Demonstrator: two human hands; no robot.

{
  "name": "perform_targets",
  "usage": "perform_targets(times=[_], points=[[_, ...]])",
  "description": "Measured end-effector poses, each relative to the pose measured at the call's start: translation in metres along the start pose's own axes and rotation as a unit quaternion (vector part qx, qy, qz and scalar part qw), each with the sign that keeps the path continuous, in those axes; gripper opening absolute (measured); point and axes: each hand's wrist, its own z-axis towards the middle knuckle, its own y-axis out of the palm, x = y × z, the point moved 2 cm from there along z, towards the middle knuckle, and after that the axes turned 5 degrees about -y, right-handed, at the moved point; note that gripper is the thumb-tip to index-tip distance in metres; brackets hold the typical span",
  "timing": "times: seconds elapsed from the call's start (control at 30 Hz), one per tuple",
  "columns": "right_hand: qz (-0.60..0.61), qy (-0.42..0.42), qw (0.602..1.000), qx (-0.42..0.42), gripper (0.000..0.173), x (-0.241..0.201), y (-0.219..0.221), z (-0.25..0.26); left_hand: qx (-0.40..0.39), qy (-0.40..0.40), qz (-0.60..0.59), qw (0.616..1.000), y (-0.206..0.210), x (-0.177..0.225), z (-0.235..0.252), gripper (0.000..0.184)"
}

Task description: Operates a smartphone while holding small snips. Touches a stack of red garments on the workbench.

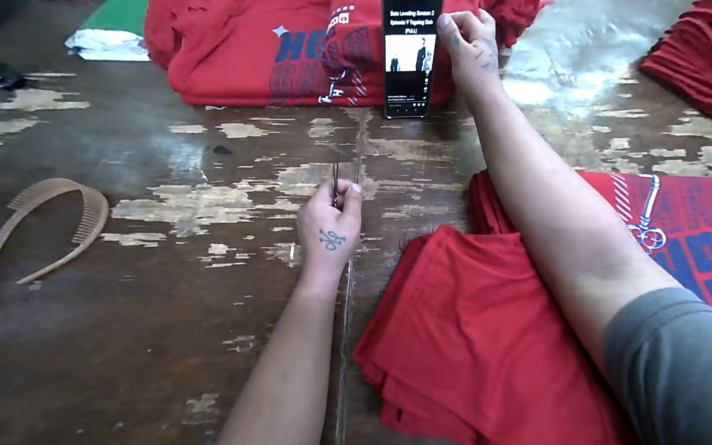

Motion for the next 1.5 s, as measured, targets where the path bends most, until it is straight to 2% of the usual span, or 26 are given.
perform_targets(times=[1.5], points=[[0.004,0.004,1.000,0.001,0.036,0.0021,0.0010,0.0001,0.007,0.005,-0.003,1.000,0.0009,0.0002,0.0000,0.019]])
